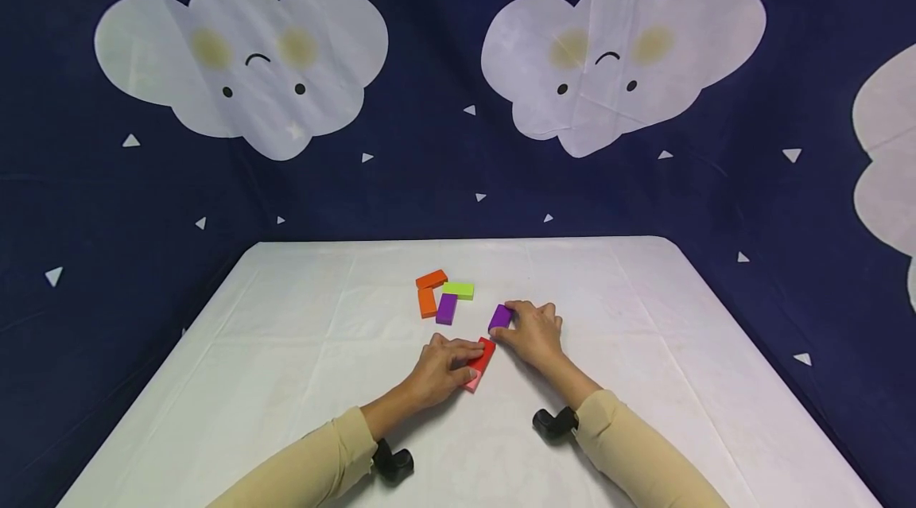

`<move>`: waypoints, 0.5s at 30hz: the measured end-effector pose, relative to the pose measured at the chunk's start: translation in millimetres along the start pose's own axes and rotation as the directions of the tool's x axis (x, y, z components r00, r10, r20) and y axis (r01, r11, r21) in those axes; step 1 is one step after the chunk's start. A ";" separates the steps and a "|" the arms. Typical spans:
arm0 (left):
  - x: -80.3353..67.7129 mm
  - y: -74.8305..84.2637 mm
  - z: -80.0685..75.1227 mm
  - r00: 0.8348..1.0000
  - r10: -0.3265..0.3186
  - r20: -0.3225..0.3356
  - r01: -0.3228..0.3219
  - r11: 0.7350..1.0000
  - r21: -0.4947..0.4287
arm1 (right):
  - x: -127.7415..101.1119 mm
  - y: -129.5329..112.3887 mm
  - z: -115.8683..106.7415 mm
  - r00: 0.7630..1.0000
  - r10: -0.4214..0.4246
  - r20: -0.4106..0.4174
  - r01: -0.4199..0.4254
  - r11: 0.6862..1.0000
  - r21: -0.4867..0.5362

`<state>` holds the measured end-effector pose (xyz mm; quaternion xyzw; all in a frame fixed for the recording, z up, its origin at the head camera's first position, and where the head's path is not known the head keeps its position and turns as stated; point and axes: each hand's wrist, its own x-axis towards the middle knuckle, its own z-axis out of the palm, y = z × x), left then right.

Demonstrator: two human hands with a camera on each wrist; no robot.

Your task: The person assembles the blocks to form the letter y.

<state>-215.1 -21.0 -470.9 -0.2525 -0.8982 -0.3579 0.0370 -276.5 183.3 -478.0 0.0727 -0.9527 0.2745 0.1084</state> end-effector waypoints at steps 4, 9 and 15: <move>0.8 -0.4 -0.3 1.000 -0.007 0.000 0.007 1.000 0.006 | -0.5 0.0 0.6 1.000 0.000 0.002 0.000 1.000 -0.004; 0.6 -0.2 -0.4 1.000 -0.005 0.003 0.005 1.000 0.009 | -0.4 -0.4 0.6 1.000 0.004 0.002 -0.004 1.000 -0.005; 0.0 0.6 -0.4 1.000 0.002 0.002 -0.002 1.000 0.005 | 1.7 -2.1 -1.2 1.000 0.000 -0.031 0.000 1.000 0.006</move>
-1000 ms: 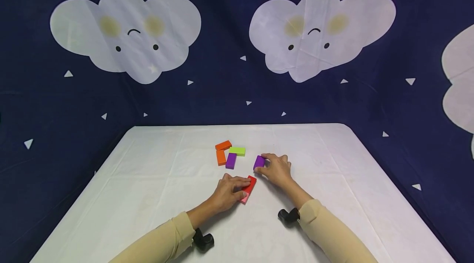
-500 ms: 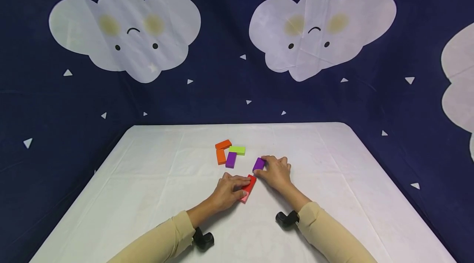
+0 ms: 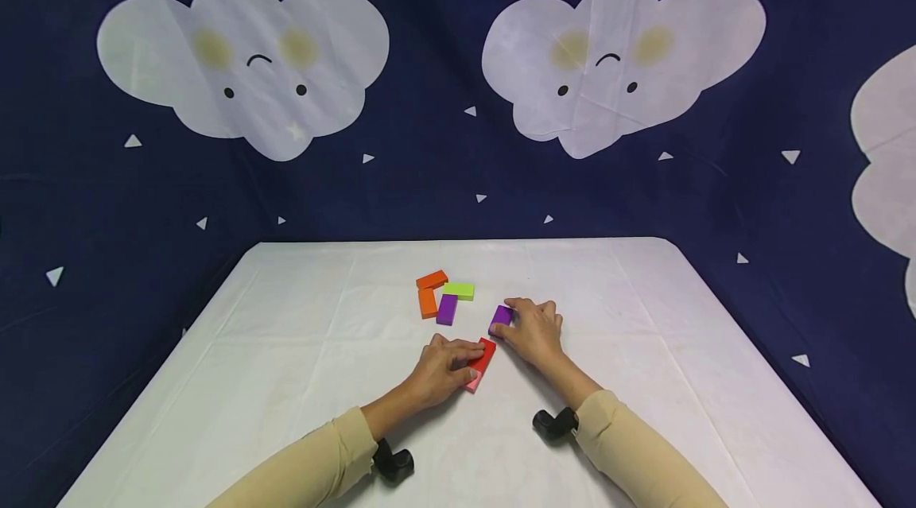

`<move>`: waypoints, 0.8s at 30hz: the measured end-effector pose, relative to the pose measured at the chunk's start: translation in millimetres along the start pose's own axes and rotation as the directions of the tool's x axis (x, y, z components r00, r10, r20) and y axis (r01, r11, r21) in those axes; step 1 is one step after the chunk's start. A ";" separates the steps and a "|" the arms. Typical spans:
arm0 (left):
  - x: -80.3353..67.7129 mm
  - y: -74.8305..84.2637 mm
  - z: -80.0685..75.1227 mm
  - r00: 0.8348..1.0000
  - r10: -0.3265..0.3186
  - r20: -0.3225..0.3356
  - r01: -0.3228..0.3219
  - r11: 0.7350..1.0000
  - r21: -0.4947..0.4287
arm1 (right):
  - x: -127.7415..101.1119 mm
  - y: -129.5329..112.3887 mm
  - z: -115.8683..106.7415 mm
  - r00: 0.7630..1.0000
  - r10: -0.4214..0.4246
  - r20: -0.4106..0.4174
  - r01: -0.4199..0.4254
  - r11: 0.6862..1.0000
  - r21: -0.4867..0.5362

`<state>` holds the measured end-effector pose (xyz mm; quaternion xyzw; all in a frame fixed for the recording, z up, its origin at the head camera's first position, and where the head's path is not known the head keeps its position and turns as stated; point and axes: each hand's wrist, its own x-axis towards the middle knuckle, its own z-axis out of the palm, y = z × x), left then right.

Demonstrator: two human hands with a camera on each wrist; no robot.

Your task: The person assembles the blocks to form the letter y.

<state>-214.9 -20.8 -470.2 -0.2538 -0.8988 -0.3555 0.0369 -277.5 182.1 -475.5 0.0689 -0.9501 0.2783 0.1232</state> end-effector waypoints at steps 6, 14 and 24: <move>0.2 -0.6 1.0 1.000 0.009 -0.007 -0.009 1.000 0.002 | 4.1 1.4 -3.7 1.000 -0.012 -0.008 0.013 0.998 0.056; 0.6 -0.8 0.7 1.000 -0.002 0.002 0.002 1.000 -0.008 | 11.5 9.9 -7.5 0.998 -0.043 0.042 0.038 0.994 0.104; -0.1 0.1 -0.7 0.999 -0.037 0.023 0.038 0.999 -0.028 | 16.7 24.8 -7.0 0.991 -0.081 0.104 0.068 0.990 0.127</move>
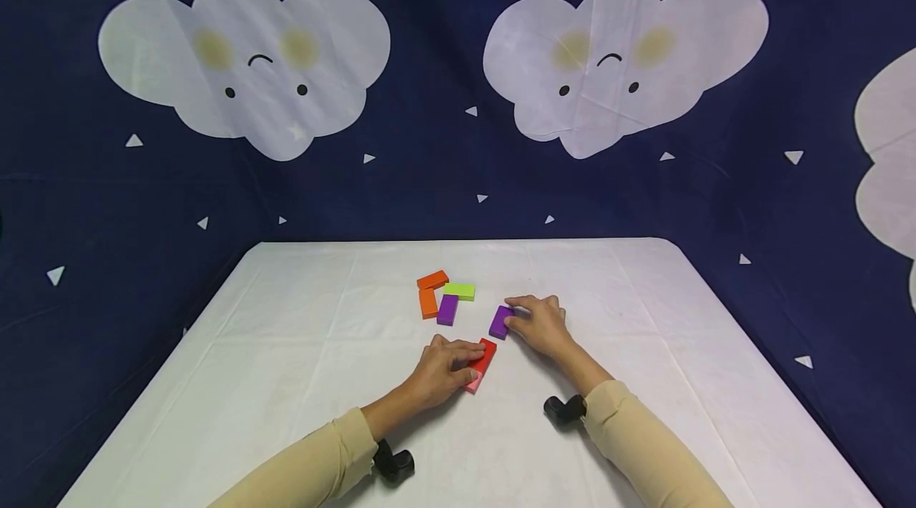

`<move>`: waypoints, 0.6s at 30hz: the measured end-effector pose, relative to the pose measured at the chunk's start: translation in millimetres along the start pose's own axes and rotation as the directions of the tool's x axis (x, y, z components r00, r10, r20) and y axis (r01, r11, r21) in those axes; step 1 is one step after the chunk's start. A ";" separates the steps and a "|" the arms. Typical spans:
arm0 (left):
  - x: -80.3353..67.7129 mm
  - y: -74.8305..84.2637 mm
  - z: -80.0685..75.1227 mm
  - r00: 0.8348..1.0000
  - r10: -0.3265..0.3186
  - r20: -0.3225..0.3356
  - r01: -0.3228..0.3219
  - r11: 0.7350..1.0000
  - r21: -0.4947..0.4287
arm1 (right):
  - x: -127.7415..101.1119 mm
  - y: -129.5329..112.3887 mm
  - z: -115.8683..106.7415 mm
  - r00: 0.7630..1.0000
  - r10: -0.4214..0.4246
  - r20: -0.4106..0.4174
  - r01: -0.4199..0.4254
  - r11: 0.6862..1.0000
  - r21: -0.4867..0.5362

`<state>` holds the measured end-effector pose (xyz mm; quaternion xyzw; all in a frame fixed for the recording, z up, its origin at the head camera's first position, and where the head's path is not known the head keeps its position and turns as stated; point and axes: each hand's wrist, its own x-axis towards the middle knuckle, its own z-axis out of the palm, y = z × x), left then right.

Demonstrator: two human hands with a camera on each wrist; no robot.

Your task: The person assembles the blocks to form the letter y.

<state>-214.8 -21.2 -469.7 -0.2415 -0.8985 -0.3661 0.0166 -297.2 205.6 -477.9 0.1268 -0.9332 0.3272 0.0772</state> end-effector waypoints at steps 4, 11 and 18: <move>0.6 -0.3 0.1 1.000 -0.011 0.005 0.011 1.000 0.007 | -0.7 1.1 -0.2 1.000 0.004 0.015 -0.004 1.000 0.006; 0.3 -0.4 0.8 1.000 0.006 -0.001 -0.006 1.000 0.016 | -2.1 1.9 0.6 1.000 0.004 0.019 -0.004 1.000 0.006; 0.1 -0.8 1.5 1.000 0.019 -0.008 -0.019 1.000 0.018 | -3.9 2.9 2.3 1.000 -0.005 0.011 0.005 1.000 0.002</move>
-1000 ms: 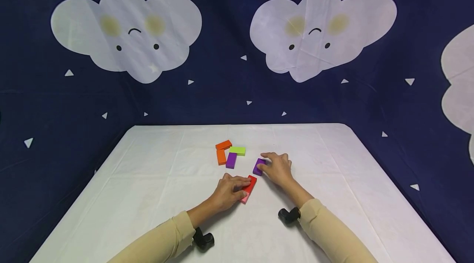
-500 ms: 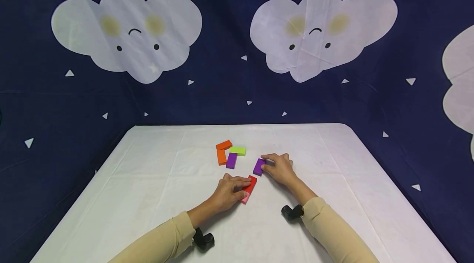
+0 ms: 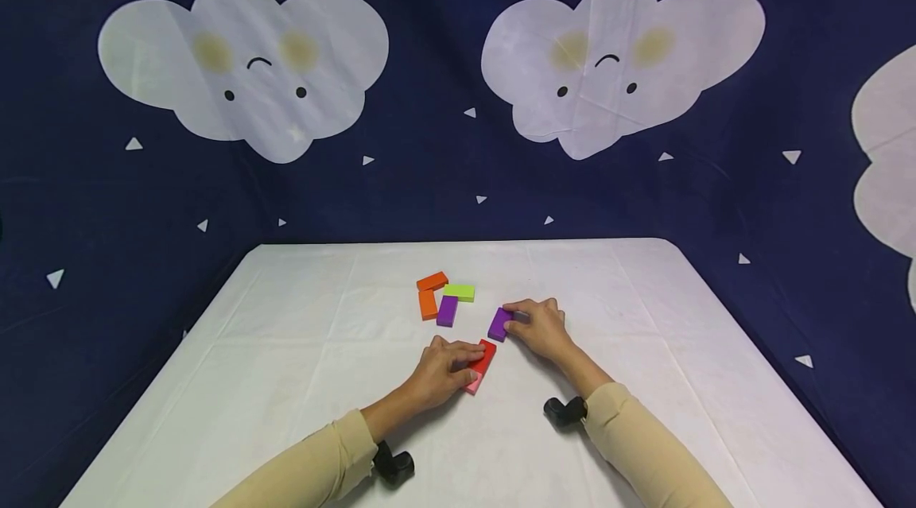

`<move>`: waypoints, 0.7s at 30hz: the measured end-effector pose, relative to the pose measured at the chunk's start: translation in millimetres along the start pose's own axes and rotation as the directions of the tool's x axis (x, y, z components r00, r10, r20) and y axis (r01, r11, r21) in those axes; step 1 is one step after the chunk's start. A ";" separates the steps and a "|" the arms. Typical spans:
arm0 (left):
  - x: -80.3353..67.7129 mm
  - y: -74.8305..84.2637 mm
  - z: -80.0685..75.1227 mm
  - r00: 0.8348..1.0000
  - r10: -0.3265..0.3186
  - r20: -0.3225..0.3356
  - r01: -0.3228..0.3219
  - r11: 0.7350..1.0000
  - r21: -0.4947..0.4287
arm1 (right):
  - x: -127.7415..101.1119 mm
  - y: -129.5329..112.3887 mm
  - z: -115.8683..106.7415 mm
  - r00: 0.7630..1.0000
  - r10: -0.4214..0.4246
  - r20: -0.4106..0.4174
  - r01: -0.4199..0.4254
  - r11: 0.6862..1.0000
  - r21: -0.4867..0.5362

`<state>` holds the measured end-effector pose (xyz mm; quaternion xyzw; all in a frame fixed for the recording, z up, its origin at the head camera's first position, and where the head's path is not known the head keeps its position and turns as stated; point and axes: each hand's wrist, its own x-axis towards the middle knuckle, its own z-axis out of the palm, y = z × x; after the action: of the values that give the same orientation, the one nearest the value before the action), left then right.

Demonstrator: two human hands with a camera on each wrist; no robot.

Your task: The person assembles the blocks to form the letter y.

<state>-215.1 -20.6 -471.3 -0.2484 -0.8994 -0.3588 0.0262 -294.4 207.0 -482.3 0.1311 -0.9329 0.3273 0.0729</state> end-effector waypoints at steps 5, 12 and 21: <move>0.3 -0.5 -0.1 1.000 -0.006 0.003 0.006 1.000 0.003 | -3.0 -2.8 0.3 1.000 0.003 -0.004 -0.003 1.000 -0.001; 0.1 -0.8 0.3 1.000 0.006 -0.001 -0.006 1.000 0.008 | -6.4 -6.1 1.6 1.000 0.012 -0.015 -0.012 1.000 -0.001; 0.5 -0.6 0.8 1.000 -0.004 0.005 0.004 1.000 0.007 | -8.1 -7.5 3.1 1.000 -0.011 -0.017 0.011 1.000 -0.002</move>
<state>-215.7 -20.2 -472.2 -0.2475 -0.9012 -0.3550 0.0243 -284.6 201.1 -482.0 0.1332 -0.9318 0.3272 0.0829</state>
